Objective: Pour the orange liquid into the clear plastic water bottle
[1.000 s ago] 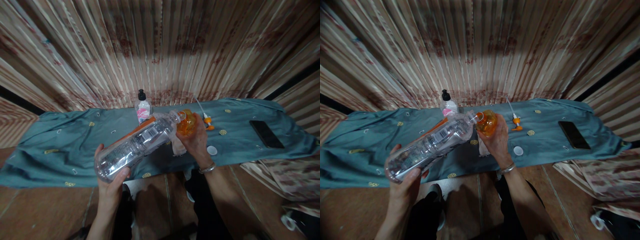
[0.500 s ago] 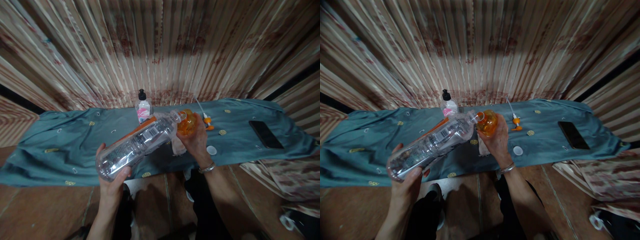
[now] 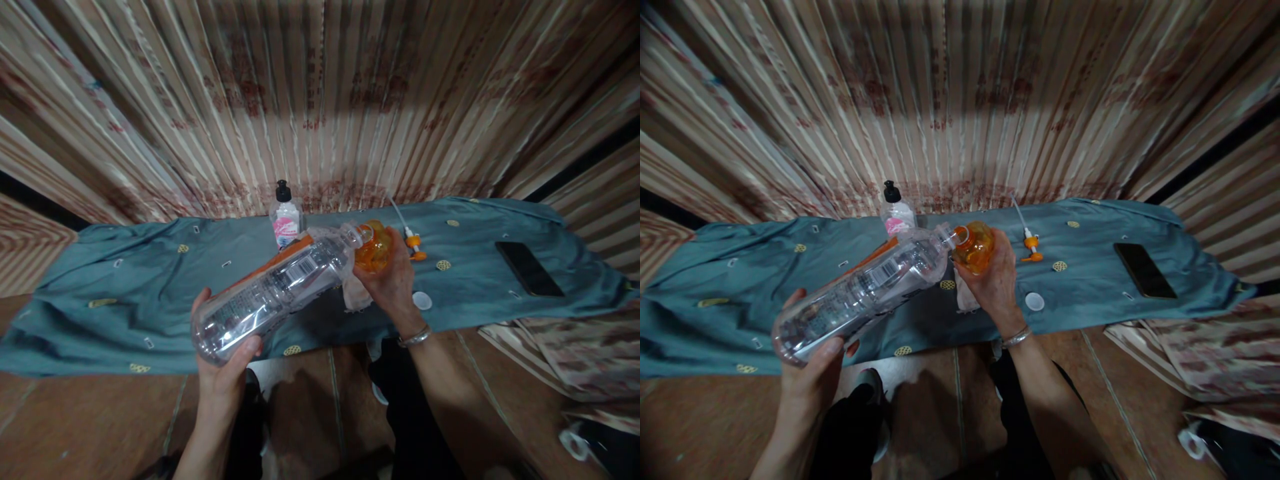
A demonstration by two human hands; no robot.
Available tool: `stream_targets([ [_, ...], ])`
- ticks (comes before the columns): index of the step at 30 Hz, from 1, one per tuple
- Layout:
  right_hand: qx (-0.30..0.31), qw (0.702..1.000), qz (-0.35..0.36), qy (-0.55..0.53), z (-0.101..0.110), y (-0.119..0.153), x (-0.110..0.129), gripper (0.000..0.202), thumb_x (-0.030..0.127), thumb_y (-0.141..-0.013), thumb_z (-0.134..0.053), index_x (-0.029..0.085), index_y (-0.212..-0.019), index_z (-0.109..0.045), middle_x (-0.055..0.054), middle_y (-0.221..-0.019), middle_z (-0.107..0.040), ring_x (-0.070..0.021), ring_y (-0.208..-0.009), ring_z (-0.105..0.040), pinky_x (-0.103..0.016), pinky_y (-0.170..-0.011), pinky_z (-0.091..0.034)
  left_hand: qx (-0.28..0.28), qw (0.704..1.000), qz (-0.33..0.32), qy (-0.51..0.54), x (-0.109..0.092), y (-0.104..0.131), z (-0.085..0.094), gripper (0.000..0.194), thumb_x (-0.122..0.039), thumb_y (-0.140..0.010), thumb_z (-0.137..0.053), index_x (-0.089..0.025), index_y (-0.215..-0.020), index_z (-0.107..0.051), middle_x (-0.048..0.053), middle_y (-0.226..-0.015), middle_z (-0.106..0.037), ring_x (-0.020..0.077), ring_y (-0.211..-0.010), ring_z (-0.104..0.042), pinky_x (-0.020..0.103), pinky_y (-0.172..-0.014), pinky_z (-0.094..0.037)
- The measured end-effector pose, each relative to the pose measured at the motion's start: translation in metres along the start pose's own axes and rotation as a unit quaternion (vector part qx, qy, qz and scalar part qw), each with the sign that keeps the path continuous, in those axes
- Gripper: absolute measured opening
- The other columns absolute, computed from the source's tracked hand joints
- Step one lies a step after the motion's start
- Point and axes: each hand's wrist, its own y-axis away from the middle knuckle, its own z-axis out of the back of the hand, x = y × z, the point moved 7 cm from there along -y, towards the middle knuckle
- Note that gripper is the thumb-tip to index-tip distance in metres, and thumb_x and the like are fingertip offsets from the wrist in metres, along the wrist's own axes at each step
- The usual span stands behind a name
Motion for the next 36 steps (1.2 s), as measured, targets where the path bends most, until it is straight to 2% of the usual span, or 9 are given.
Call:
stream_targets([
  [6, -0.020, 0.999, 0.015, 0.025, 0.004, 0.001, 0.002, 0.096, 0.063, -0.089, -0.088, 0.027, -0.166, -0.045, -0.017, -0.151, -0.073, -0.0408, -0.140, -0.075, -0.068, -0.115, -0.069, 0.004, 1.000, -0.009, -0.010, -0.003, 0.002, 0.000, 0.106, -0.033, -0.064, -0.112, -0.033, -0.157, -0.063, 0.007, -0.132, -0.075, 0.0208, -0.085, -0.074, 0.025, -0.053, -0.059],
  [10, -0.013, 1.000, 0.015, 0.013, 0.004, 0.000, 0.002, 0.096, 0.062, -0.088, -0.088, 0.026, -0.167, -0.045, -0.018, -0.151, -0.073, -0.0409, -0.140, -0.075, -0.067, -0.115, -0.069, 0.007, 1.000, -0.017, 0.003, -0.008, 0.003, -0.007, 0.099, -0.034, -0.066, -0.112, -0.033, -0.154, -0.065, 0.004, -0.124, -0.077, 0.0172, -0.076, -0.072, 0.024, -0.052, -0.058],
  [13, -0.003, 1.000, 0.005, -0.003, 0.002, 0.000, 0.000, 0.098, 0.060, -0.087, -0.089, 0.027, -0.168, -0.044, -0.018, -0.152, -0.072, -0.0414, -0.140, -0.074, -0.069, -0.117, -0.067, -0.005, 1.000, -0.021, 0.015, -0.014, 0.006, -0.013, 0.095, -0.034, -0.068, -0.112, -0.033, -0.151, -0.066, 0.004, -0.128, -0.077, 0.0163, -0.077, -0.073, 0.023, -0.052, -0.057],
  [16, -0.004, 1.000, 0.000, -0.005, 0.002, 0.001, -0.001, 0.097, 0.059, -0.087, -0.088, 0.027, -0.167, -0.045, -0.018, -0.152, -0.072, -0.0417, -0.140, -0.074, -0.069, -0.117, -0.066, 0.013, 1.000, -0.017, 0.015, -0.017, 0.008, -0.020, 0.094, -0.034, -0.067, -0.112, -0.032, -0.149, -0.065, 0.001, -0.115, -0.078, 0.0149, -0.068, -0.069, 0.024, -0.050, -0.056],
  [20, 0.003, 1.000, 0.000, -0.006, 0.002, 0.000, 0.001, 0.097, 0.058, -0.087, -0.088, 0.026, -0.167, -0.044, -0.018, -0.154, -0.071, -0.0413, -0.142, -0.073, -0.069, -0.119, -0.065, -0.012, 1.000, -0.015, 0.014, -0.018, 0.008, -0.017, 0.094, -0.034, -0.069, -0.112, -0.032, -0.150, -0.066, 0.001, -0.119, -0.078, 0.0135, -0.071, -0.069, 0.023, -0.053, -0.056],
  [24, 0.016, 1.000, -0.008, -0.004, 0.002, -0.001, 0.000, 0.096, 0.058, -0.087, -0.088, 0.027, -0.166, -0.043, -0.018, -0.154, -0.071, -0.0416, -0.143, -0.073, -0.069, -0.120, -0.065, 0.010, 1.000, -0.021, 0.019, -0.019, 0.008, -0.021, 0.095, -0.033, -0.064, -0.114, -0.031, -0.145, -0.066, 0.002, -0.119, -0.079, 0.0150, -0.070, -0.070, 0.024, -0.050, -0.056],
  [28, 0.017, 1.000, -0.003, 0.001, 0.002, 0.000, -0.001, 0.098, 0.060, -0.087, -0.089, 0.027, -0.166, -0.042, -0.019, -0.156, -0.069, -0.0423, -0.147, -0.071, -0.069, -0.122, -0.064, -0.021, 1.000, -0.004, 0.019, -0.021, 0.012, -0.022, 0.096, -0.036, -0.068, -0.114, -0.032, -0.150, -0.066, 0.000, -0.118, -0.078, 0.0119, -0.069, -0.068, 0.022, -0.055, -0.056],
  [36, 0.005, 1.000, 0.001, 0.000, 0.000, 0.002, -0.001, 0.101, 0.062, -0.088, -0.089, 0.025, -0.168, -0.041, -0.020, -0.157, -0.070, -0.0432, -0.147, -0.071, -0.072, -0.121, -0.064, 0.000, 1.000, -0.013, 0.016, -0.020, 0.010, -0.020, 0.093, -0.034, -0.070, -0.112, -0.032, -0.150, -0.065, 0.002, -0.121, -0.079, 0.0132, -0.067, -0.069, 0.024, -0.053, -0.055],
])
